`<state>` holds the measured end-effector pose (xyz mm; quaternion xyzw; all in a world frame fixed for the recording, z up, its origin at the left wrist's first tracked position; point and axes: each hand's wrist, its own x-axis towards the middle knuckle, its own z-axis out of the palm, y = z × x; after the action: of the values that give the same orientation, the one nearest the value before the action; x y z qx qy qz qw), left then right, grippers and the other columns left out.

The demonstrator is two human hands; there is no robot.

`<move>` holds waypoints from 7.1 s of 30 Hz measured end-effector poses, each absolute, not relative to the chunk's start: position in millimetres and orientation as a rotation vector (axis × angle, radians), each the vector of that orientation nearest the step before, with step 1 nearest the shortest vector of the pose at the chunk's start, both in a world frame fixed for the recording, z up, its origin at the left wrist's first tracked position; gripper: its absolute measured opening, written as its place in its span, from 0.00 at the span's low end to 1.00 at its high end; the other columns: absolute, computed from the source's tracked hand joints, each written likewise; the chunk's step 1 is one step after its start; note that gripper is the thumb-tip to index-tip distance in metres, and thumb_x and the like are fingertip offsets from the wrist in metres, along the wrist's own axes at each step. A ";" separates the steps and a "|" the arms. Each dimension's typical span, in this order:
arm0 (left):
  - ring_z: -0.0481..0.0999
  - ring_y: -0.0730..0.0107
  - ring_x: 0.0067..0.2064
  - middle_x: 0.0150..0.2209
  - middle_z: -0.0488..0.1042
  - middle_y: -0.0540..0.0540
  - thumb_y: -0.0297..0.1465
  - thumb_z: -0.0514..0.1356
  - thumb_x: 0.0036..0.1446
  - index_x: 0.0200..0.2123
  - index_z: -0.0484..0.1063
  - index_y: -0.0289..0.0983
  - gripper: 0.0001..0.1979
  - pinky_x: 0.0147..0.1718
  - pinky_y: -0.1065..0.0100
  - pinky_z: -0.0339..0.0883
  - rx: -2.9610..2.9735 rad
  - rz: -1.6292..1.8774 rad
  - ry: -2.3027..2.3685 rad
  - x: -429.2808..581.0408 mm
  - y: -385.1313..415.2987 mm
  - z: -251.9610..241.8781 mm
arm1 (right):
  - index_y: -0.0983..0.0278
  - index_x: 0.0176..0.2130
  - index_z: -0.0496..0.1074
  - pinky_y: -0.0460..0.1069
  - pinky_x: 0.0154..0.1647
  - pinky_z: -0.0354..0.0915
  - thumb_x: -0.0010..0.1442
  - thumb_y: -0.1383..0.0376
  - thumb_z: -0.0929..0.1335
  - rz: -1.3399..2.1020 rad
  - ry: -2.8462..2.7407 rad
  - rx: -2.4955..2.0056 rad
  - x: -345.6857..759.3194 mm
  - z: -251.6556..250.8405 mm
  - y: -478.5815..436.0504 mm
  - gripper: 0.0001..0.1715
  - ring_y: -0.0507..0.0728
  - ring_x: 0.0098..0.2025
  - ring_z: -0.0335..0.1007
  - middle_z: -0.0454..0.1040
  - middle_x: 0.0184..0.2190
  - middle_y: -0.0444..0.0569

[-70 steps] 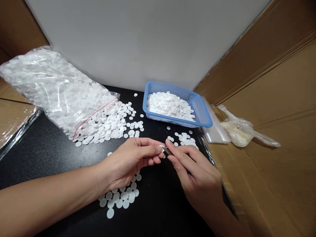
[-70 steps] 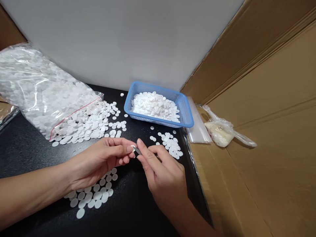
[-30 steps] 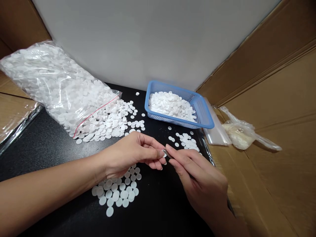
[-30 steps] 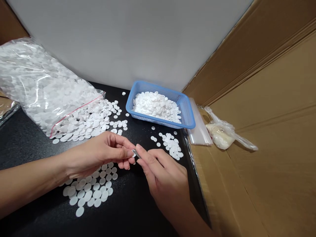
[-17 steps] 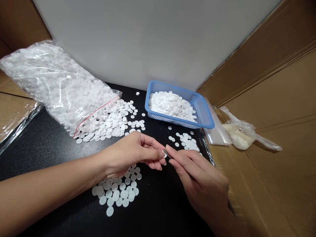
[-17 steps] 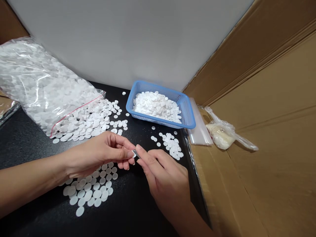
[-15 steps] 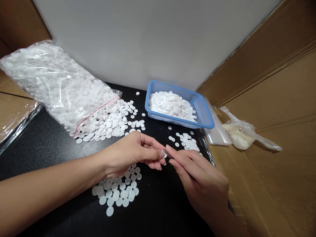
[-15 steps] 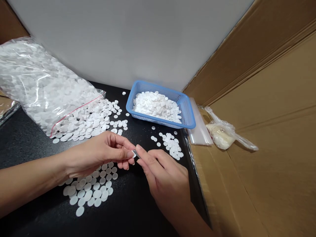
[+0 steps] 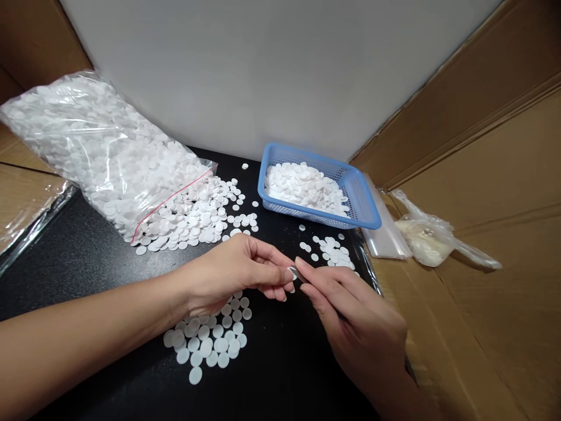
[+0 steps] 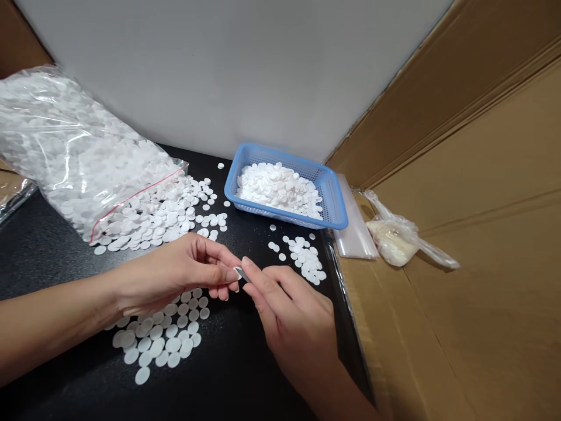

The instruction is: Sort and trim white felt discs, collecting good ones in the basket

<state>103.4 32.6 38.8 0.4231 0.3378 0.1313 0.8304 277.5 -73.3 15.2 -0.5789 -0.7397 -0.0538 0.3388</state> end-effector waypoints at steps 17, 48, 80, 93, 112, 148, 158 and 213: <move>0.75 0.79 0.27 0.26 0.79 0.49 0.20 0.65 0.57 0.30 0.83 0.32 0.06 0.32 0.76 0.70 0.933 0.260 0.707 102.4 33.3 39.7 | 0.59 0.53 0.77 0.44 0.31 0.66 0.70 0.68 0.65 -0.123 -1.930 -1.556 277.4 15.5 -74.9 0.16 0.49 0.32 0.76 0.81 0.34 0.43; 0.74 0.76 0.28 0.26 0.77 0.50 0.24 0.67 0.54 0.33 0.80 0.32 0.02 0.33 0.72 0.69 1.013 0.271 0.725 101.5 36.3 40.1 | 0.58 0.53 0.78 0.45 0.35 0.73 0.68 0.68 0.67 -0.111 -1.791 -1.562 279.5 15.7 -72.3 0.16 0.53 0.36 0.79 0.82 0.38 0.47; 0.70 0.55 0.60 0.53 0.75 0.43 0.29 0.58 0.65 0.38 0.79 0.41 0.09 0.56 0.58 0.66 2.068 0.346 0.807 3.8 1.1 6.0 | 0.64 0.49 0.76 0.55 0.33 0.68 0.69 0.64 0.58 -0.135 -1.938 -1.948 329.9 -47.3 -38.4 0.20 0.62 0.34 0.71 0.71 0.34 0.53; 0.70 0.57 0.62 0.58 0.74 0.43 0.47 0.50 0.70 0.56 0.73 0.42 0.22 0.64 0.54 0.58 1.453 0.784 0.883 -4.6 -7.6 -17.3 | 0.66 0.73 0.31 0.71 0.66 0.56 0.47 0.39 0.76 0.333 -2.335 -1.434 186.4 -40.4 -105.1 0.78 0.76 0.73 0.38 0.42 0.72 0.71; 0.77 0.55 0.48 0.41 0.80 0.43 0.51 0.63 0.55 0.39 0.80 0.37 0.23 0.50 0.62 0.68 1.111 0.932 0.842 20.1 -7.6 -10.8 | 0.67 0.50 0.70 0.59 0.45 0.69 0.70 0.62 0.62 0.094 -2.480 -1.653 132.8 -23.3 -54.2 0.14 0.65 0.46 0.69 0.72 0.47 0.60; 0.62 0.58 0.68 0.66 0.65 0.42 0.23 0.51 0.68 0.64 0.65 0.41 0.24 0.65 0.59 0.60 2.636 0.294 0.390 -7.7 -3.8 -25.6 | 0.67 0.48 0.74 0.59 0.49 0.69 0.73 0.66 0.59 0.010 -1.777 -1.733 316.3 42.4 102.8 0.16 0.60 0.43 0.75 0.77 0.39 0.53; 0.75 0.65 0.36 0.40 0.73 0.48 0.28 0.67 0.56 0.47 0.76 0.43 0.14 0.35 0.67 0.68 2.141 0.418 0.839 -24.4 12.4 0.9 | 0.59 0.52 0.73 0.50 0.44 0.73 0.55 0.67 0.77 0.748 -2.339 -1.353 210.1 -2.6 -40.0 0.26 0.57 0.44 0.74 0.71 0.45 0.47; 0.80 0.65 0.32 0.30 0.80 0.46 0.39 0.54 0.68 0.33 0.76 0.35 0.17 0.31 0.69 0.72 2.019 0.814 0.906 26.6 28.2 6.8 | 0.57 0.37 0.79 0.47 0.32 0.74 0.61 0.68 0.72 0.440 -1.867 -1.279 192.6 30.3 -20.0 0.05 0.54 0.31 0.77 0.80 0.33 0.43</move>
<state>26.6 28.2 6.8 0.7915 0.3549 0.3190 0.3818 192.6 -20.0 30.3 -0.5071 -0.7399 0.1746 0.4060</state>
